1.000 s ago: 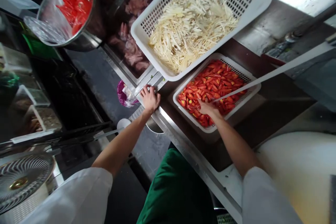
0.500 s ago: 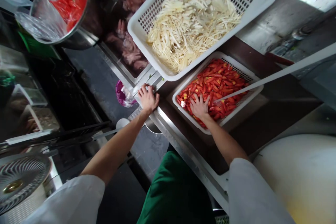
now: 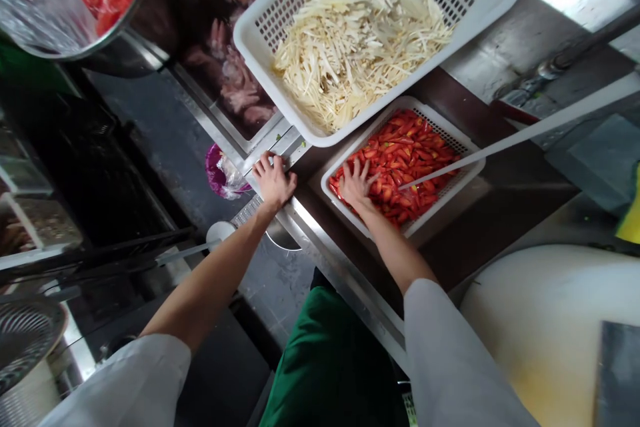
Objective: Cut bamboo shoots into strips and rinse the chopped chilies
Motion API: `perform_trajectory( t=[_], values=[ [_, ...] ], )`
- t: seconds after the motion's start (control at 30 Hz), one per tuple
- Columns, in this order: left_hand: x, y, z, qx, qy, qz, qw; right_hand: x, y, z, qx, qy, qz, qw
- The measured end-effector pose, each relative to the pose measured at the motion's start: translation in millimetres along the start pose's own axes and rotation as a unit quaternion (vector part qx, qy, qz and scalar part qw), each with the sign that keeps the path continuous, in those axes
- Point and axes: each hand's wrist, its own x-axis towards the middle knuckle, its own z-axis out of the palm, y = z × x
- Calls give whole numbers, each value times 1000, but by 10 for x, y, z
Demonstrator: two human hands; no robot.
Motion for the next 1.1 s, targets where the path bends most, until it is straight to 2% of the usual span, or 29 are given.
perform_trajectory(
  t=[0.07,0.17,0.27,0.37,0.5,0.6,0.67,0.77,0.83,0.93,1.03,1.1],
  values=[
    [2,-6,2,-7,-1,-5,1000,-144,162,39,-31,-22,-72,997],
    [7,-5,10,-15,-3,-7,1000,-401,749,25,-98,-44,-133,985],
    [14,-5,22,-29,-1,-8,1000,-597,1359,-16,-140,-28,-109,984],
    [20,-14,38,-47,4,-13,999,-604,1627,50,-124,7,-98,987],
    [26,-34,58,-66,12,-10,998,-401,1579,197,-71,35,-90,993],
    [30,-40,66,-67,15,-7,998,-334,1481,223,-37,8,-60,997],
    [33,-43,73,-67,16,-4,998,-403,1394,240,-10,-2,-30,999],
    [37,-48,86,-68,22,0,997,-616,1225,338,1,33,14,999],
    [41,-52,92,-64,23,-2,998,-731,1123,434,-20,54,18,998],
    [44,-52,87,-57,17,-4,998,-764,1038,537,-44,58,14,997],
    [42,-46,72,-54,14,-2,998,-733,1004,512,-35,57,19,998],
    [40,-41,65,-53,15,-2,998,-728,986,403,-24,43,26,998]
  ],
)
